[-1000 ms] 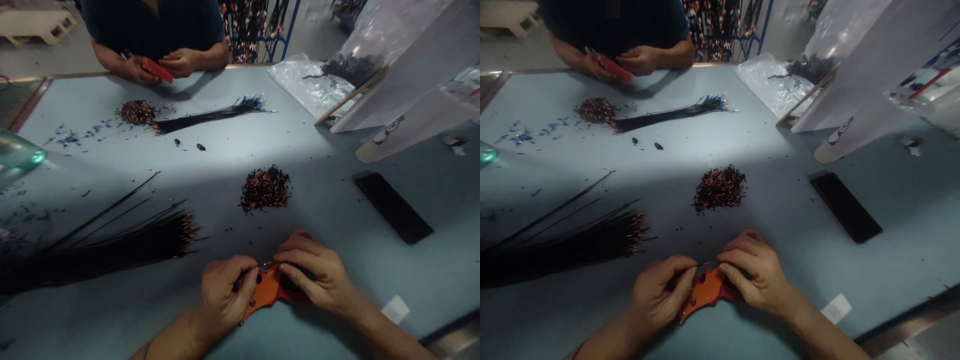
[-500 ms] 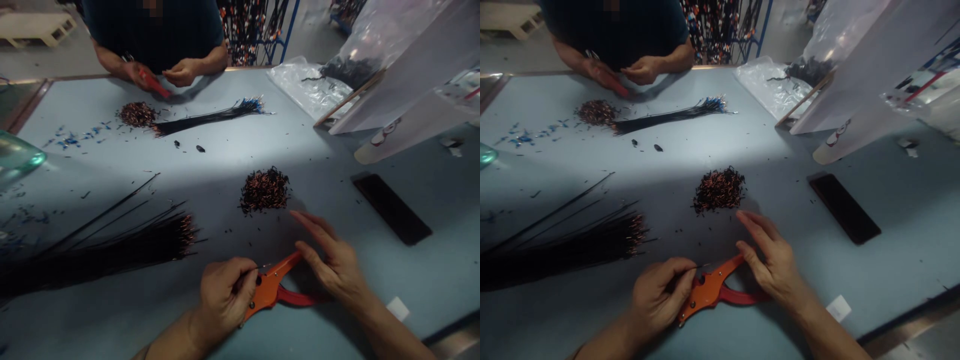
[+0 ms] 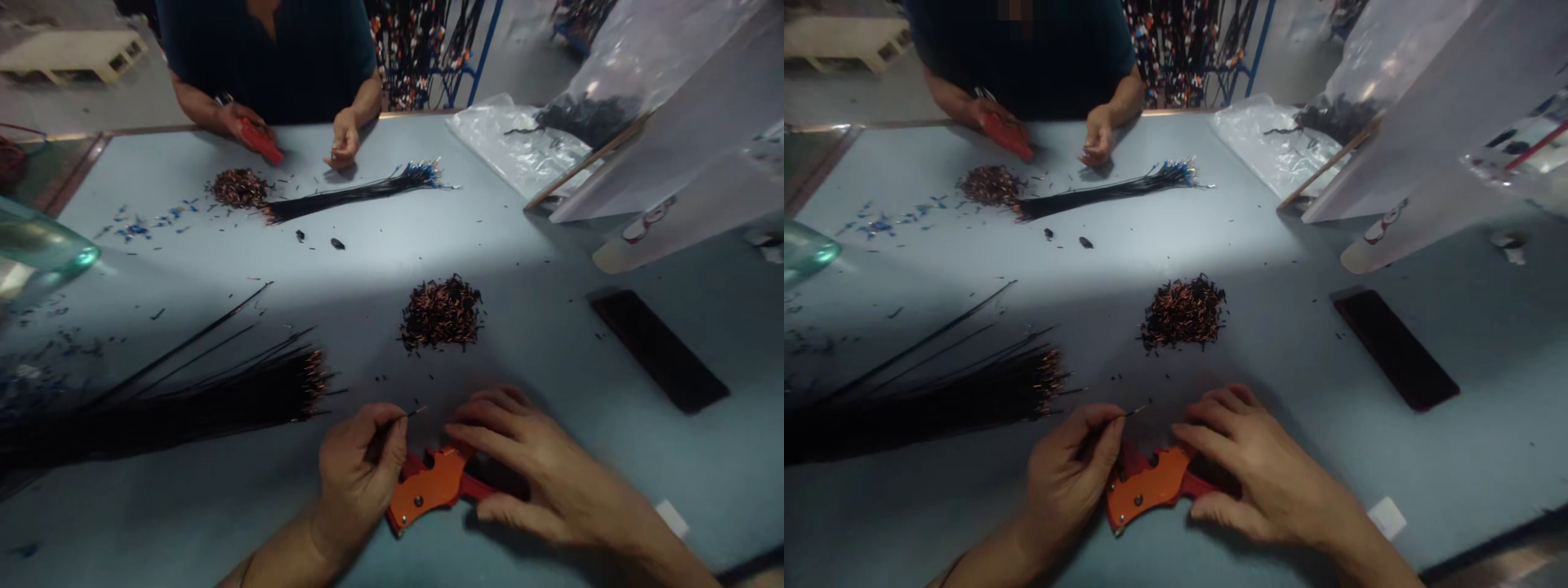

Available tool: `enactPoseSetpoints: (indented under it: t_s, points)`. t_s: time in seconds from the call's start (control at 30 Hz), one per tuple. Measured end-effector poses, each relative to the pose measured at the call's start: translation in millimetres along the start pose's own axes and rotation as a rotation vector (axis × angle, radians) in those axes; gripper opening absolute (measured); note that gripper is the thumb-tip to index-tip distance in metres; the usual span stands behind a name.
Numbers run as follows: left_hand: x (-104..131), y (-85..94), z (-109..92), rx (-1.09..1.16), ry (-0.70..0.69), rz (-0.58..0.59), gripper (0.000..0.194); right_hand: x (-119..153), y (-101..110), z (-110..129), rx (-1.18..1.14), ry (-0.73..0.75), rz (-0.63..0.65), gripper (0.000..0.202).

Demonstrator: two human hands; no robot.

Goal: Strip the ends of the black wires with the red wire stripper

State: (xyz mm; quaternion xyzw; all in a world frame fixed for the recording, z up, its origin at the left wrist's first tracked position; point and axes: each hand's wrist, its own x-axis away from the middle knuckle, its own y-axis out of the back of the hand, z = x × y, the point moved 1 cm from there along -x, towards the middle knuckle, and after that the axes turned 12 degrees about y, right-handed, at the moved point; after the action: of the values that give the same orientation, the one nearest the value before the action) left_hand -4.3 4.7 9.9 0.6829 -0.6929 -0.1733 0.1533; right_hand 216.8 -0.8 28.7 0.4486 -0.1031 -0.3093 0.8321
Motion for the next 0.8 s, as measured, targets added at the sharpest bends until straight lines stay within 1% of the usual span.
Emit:
enactPoseSetpoints:
  t_s: [0.1, 0.17, 0.27, 0.37, 0.5, 0.63, 0.73, 0.8]
  points:
    - [-1, -1.2, 1, 0.041, 0.077, -0.023, 0.013, 3, 1, 2, -0.006, 0.014, 0.072, 0.07]
    - [-1, -1.3, 2, 0.068, 0.126, -0.035, 0.014, 4, 0, 3, -0.006, 0.01, 0.121, 0.073]
    - [-2, -0.7, 3, 0.091, 0.187, -0.039, 0.013, 3, -4, 6, 0.031, -0.031, 0.138, 0.069]
    - [-2, -0.1, 5, 0.124, 0.239, -0.029, 0.013, 0, -9, 10, 0.052, -0.048, 0.093, 0.061]
    - [-2, 1.2, 8, 0.164, 0.277, -0.045, 0.013, 1, -13, 10, 0.066, -0.042, -0.03, 0.05]
    - [-2, 2.6, 11, 0.212, 0.308, -0.098, 0.014, 11, -3, 0, 0.006, -0.146, -0.224, 0.044]
    - [-2, 2.4, 12, 0.245, 0.326, -0.092, 0.015, 18, 4, -7, -0.216, -0.213, -0.377, 0.042]
    - [-3, 1.8, 11, 0.261, 0.326, -0.073, 0.015, 20, 3, -8, -0.397, -0.228, -0.458, 0.048]
